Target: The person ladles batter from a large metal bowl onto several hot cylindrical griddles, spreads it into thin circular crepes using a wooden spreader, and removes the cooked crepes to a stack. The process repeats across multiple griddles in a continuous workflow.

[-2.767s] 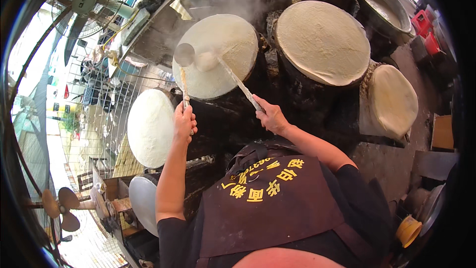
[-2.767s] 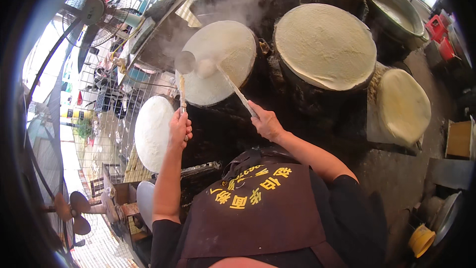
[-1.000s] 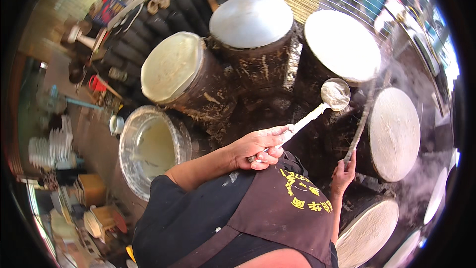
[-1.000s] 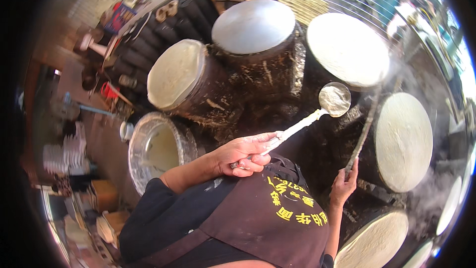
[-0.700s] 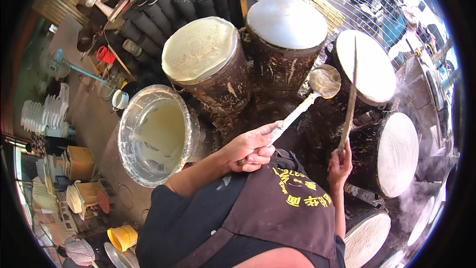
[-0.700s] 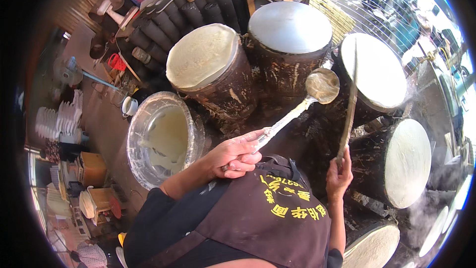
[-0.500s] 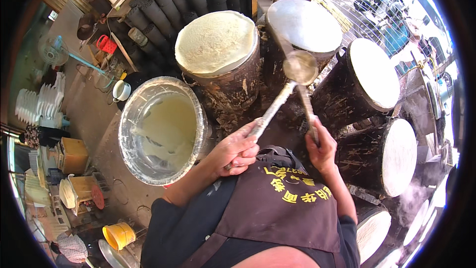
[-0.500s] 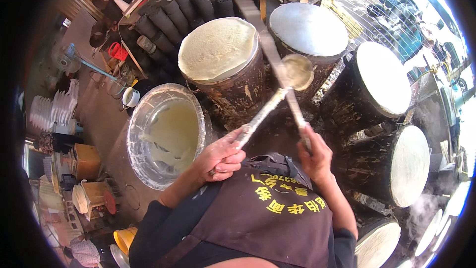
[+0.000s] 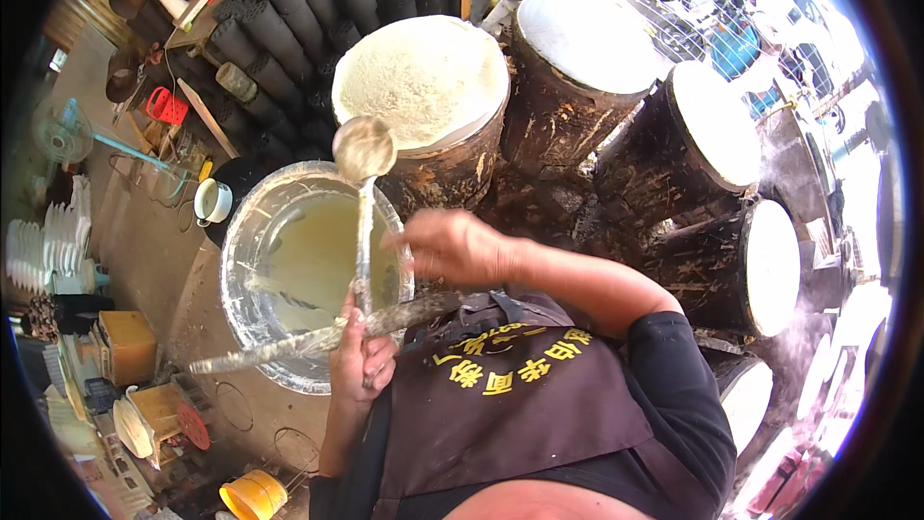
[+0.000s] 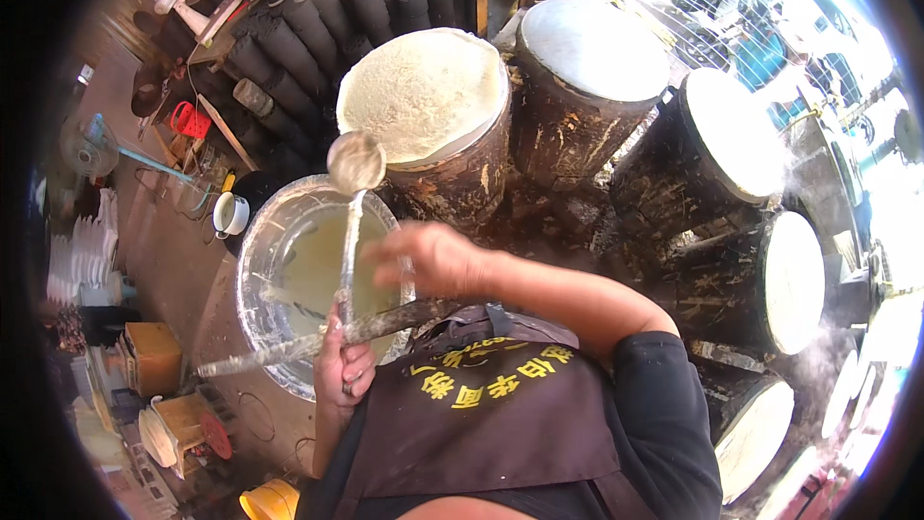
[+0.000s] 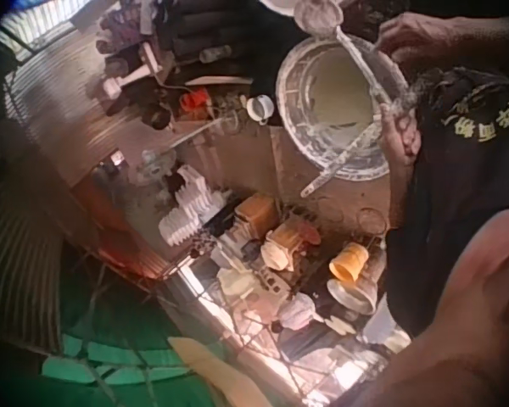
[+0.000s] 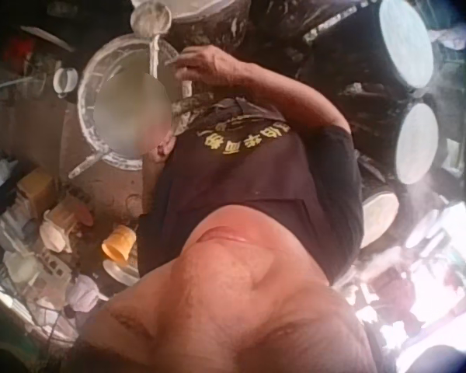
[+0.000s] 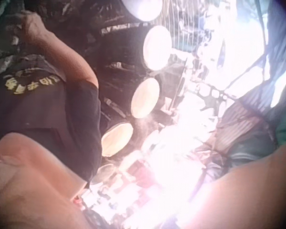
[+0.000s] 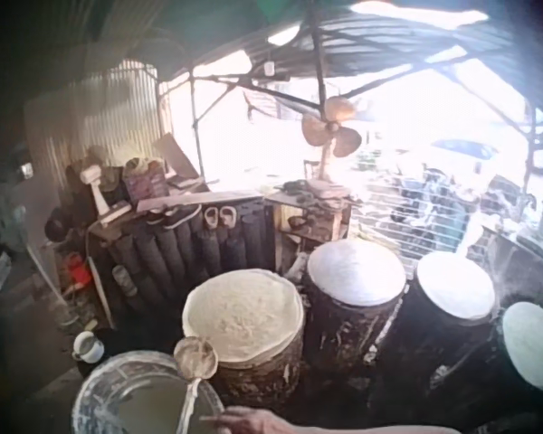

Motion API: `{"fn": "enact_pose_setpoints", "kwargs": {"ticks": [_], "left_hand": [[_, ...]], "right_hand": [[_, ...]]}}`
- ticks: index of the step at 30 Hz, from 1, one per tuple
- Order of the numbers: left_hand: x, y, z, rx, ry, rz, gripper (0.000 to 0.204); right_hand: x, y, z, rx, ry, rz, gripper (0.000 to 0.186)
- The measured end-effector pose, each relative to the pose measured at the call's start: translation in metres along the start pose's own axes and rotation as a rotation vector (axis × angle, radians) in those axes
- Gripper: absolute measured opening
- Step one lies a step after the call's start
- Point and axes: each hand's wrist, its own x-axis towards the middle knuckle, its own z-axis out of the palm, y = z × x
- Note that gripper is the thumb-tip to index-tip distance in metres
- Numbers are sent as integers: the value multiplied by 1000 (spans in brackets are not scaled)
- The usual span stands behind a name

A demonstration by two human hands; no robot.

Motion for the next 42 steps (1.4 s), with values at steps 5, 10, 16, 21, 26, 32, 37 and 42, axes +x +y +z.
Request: {"fn": "enact_pose_setpoints", "kwargs": {"ticks": [5, 10, 16, 21, 26, 32, 37, 42], "left_hand": [[-19, -2, -33, -210, 81, 85, 39], [-37, -14, -44, -495, 210, 133, 34], [-45, -39, -59, -616, 83, 137, 24], [-47, -46, -34, -687, 101, 178, 28], [-47, -45, -2, -780, 188, 249, 36], [-31, -29, -20, -639, -102, 181, 47], [-11, -6, -46, -638, -63, 118, 45], [5, 23, -77, -488, -53, -18, 44]], "right_hand": [[-7, 149, -24, -726, 192, 271, 41], [12, 222, -31, -823, 58, 132, 37], [65, 247, -69, -729, 88, -43, 14], [129, 216, -134, -721, 158, -34, 9], [129, 180, -162, -764, 288, -155, 2], [22, 179, -110, -686, 7, 145, 17], [-89, 123, -71, -511, 205, 252, 7], [-179, 23, -27, -533, 461, 448, 4]]}}
